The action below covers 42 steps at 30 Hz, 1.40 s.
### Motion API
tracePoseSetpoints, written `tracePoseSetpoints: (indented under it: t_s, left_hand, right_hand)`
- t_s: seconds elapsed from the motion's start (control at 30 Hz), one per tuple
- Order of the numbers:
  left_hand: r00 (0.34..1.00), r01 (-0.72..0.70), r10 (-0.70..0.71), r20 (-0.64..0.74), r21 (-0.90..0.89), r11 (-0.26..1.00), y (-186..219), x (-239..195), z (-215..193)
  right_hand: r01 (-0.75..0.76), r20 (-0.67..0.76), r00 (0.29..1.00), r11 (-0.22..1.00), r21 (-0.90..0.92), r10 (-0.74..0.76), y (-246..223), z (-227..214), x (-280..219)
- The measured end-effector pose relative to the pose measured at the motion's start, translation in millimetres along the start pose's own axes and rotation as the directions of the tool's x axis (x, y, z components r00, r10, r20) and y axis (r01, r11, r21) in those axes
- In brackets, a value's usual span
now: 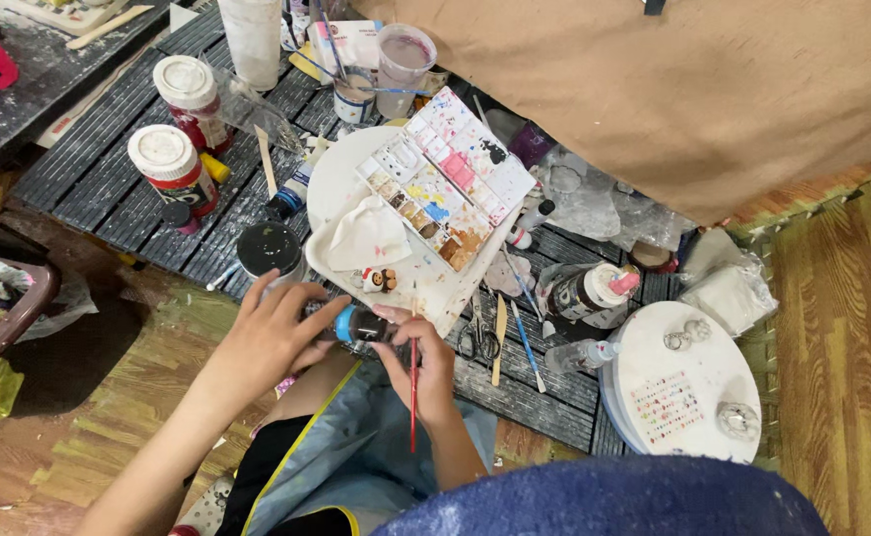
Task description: The person paints small figurines using a fine brush and various paint colors from a palette. They dip the brush into paint pots and the palette, then apply paint to the figurines held in their left hand.
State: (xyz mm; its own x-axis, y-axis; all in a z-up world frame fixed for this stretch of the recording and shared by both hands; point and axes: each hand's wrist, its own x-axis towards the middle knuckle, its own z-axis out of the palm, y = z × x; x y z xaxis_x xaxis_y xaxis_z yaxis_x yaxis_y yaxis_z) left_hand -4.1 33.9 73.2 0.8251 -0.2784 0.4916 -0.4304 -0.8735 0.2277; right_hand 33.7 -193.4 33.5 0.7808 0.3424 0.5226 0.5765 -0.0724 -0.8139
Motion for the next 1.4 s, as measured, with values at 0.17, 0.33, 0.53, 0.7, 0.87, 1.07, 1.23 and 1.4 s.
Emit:
tracePoseSetpoints:
  t_s: [0.17,0.33,0.53,0.7,0.87,1.07,1.23,1.4]
  left_hand:
    - [0.995,0.047,-0.022,0.101,-0.262,0.964,3,0,9]
    - [1.0,0.027,-0.027,0.006,-0.24,0.97,22,-6,18]
    - [0.994,-0.012,-0.001,-0.106,-0.113,0.993,36,-3,21]
    - [0.996,-0.03,0.023,-0.09,-0.086,0.996,40,6,20]
    - [0.992,-0.096,0.088,-0.089,-0.09,0.991,49,8,24]
    - [0.986,-0.129,0.115,-0.125,-0.115,0.985,69,21,44]
    - [0.967,-0.246,0.231,-0.111,-0.15,0.958,94,37,60]
    - [0.956,-0.285,0.273,-0.108,-0.109,0.952,108,45,65]
  right_hand:
    - [-0.021,0.058,0.998,1.0,-0.015,0.022,0,-19,-1]
    - [-0.113,0.082,0.989,0.984,-0.135,0.125,1,-36,-9]
    - [-0.07,-0.055,0.996,0.997,-0.019,0.069,6,-34,-21]
    - [-0.144,-0.085,0.983,0.971,0.192,0.162,19,-35,-23]
    - [-0.146,-0.081,0.984,0.98,0.137,0.158,25,-44,-37]
    - [-0.375,-0.216,0.904,0.927,0.018,0.37,21,-51,-56]
    - [-0.217,-0.265,0.941,0.976,0.009,0.211,9,-81,-82]
    - [-0.392,-0.331,0.849,0.911,0.128,0.412,9,-92,-91]
